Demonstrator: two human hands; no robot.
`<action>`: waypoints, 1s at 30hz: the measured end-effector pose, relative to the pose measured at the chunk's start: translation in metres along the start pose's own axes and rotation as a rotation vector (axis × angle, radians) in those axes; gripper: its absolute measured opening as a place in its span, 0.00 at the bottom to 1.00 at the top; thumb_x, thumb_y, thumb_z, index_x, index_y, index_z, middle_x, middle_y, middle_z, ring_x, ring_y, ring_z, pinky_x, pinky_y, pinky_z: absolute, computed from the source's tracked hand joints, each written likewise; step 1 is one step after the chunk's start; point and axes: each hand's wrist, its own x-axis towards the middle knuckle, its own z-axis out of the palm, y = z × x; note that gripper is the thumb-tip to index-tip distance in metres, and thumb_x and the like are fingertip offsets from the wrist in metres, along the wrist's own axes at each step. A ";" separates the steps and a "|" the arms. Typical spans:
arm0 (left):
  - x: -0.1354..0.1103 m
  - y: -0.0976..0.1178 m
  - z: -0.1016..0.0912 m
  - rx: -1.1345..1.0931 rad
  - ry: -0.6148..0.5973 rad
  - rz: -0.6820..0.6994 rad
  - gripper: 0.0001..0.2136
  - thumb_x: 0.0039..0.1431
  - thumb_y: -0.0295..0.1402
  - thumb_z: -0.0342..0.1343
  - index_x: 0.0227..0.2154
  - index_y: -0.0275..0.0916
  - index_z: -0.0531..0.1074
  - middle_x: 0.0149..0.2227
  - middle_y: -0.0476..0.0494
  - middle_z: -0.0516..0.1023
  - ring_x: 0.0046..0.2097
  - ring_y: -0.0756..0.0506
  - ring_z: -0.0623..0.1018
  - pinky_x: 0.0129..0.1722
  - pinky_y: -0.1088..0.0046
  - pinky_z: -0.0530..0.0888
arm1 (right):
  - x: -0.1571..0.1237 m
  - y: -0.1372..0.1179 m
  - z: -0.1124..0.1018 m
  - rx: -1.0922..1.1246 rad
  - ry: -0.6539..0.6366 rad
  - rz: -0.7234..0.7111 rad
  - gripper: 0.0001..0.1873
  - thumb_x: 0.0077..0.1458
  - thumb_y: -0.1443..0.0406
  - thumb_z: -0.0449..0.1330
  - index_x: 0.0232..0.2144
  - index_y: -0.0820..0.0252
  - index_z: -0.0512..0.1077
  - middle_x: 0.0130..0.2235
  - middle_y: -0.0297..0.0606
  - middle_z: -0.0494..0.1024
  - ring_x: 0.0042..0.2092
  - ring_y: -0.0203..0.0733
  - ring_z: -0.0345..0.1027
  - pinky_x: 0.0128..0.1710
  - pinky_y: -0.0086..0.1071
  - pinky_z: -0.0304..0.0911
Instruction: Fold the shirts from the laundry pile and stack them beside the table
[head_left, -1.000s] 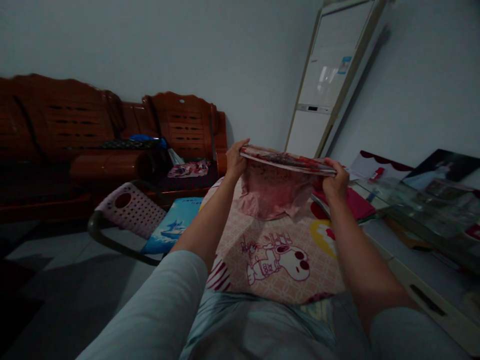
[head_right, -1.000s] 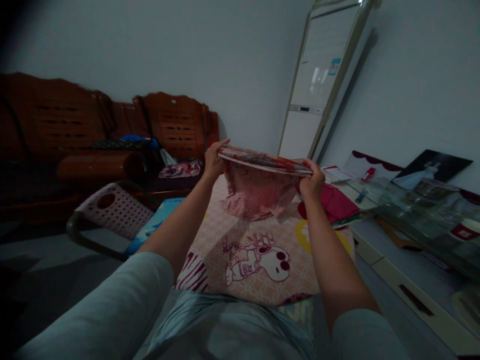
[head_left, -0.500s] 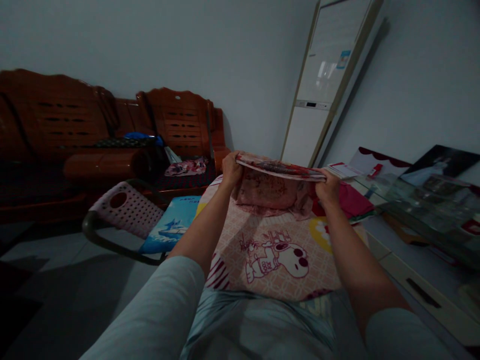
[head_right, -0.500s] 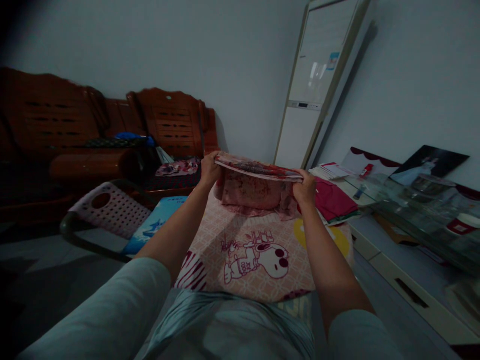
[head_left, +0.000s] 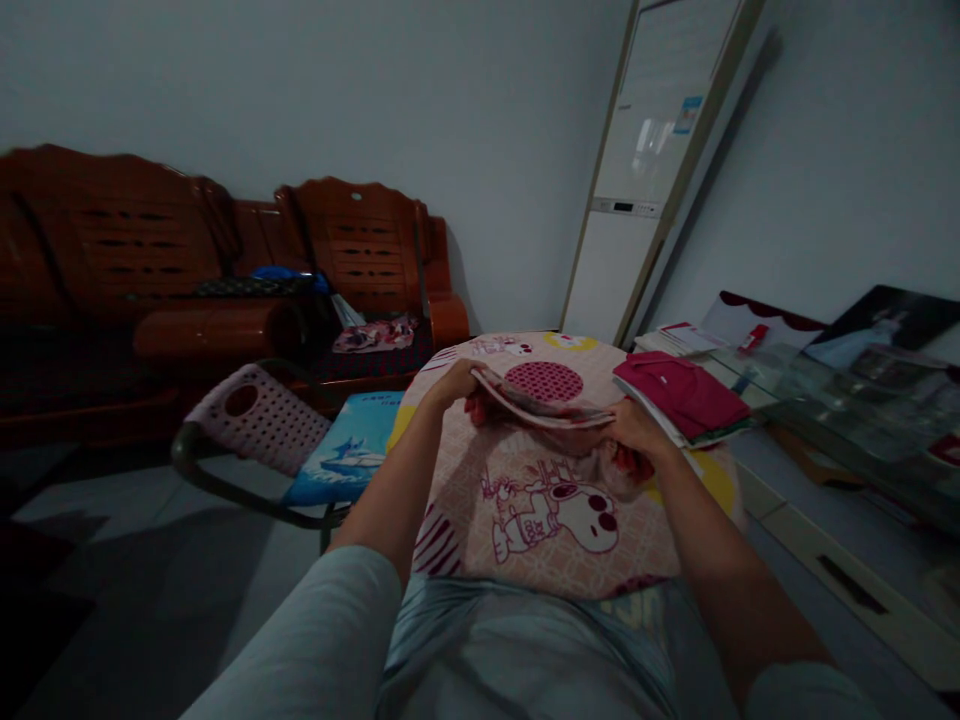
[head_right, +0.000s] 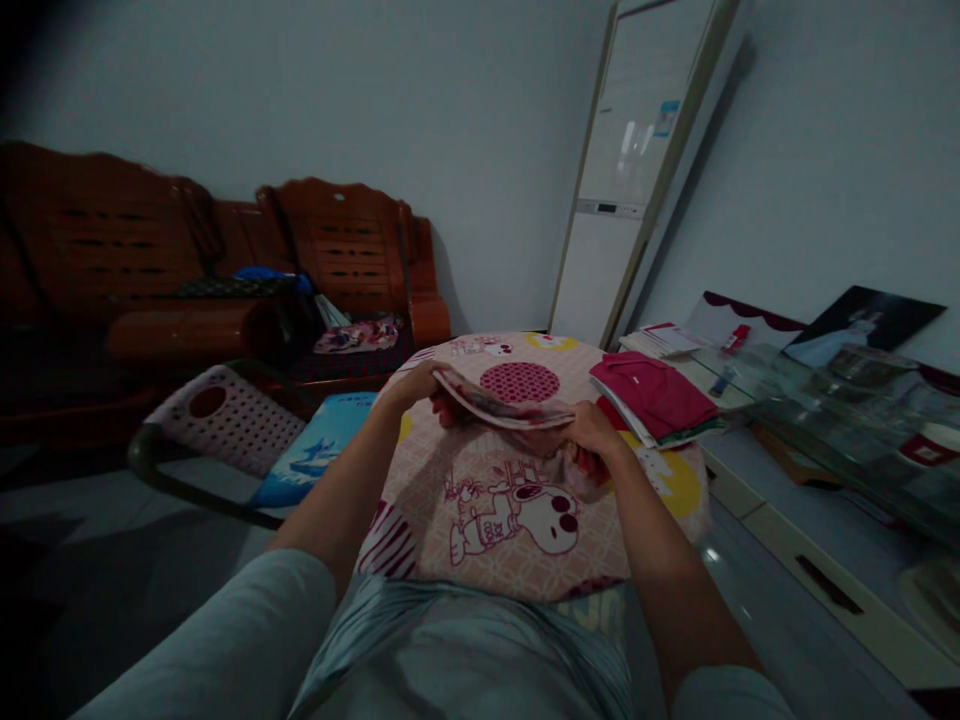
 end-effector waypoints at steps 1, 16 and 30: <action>-0.009 -0.005 0.007 0.004 -0.106 -0.009 0.12 0.49 0.20 0.47 0.26 0.33 0.77 0.17 0.48 0.75 0.20 0.50 0.73 0.24 0.76 0.72 | -0.005 0.002 0.005 0.018 -0.079 0.045 0.12 0.40 0.57 0.65 0.19 0.60 0.73 0.17 0.33 0.72 0.21 0.38 0.65 0.19 0.27 0.59; -0.041 -0.024 0.058 0.484 -0.215 -0.032 0.25 0.47 0.22 0.55 0.49 0.44 0.77 0.46 0.44 0.81 0.48 0.41 0.79 0.46 0.73 0.74 | -0.026 0.011 0.075 0.086 -0.346 0.052 0.05 0.38 0.65 0.63 0.22 0.62 0.71 0.16 0.27 0.68 0.17 0.30 0.58 0.15 0.22 0.50; -0.075 -0.013 0.010 -0.416 -0.631 0.038 0.06 0.42 0.29 0.56 0.22 0.32 0.76 0.17 0.49 0.73 0.18 0.54 0.66 0.17 0.82 0.59 | -0.054 0.021 0.042 0.370 -0.364 0.183 0.12 0.42 0.58 0.65 0.23 0.61 0.70 0.17 0.29 0.69 0.16 0.31 0.59 0.15 0.23 0.55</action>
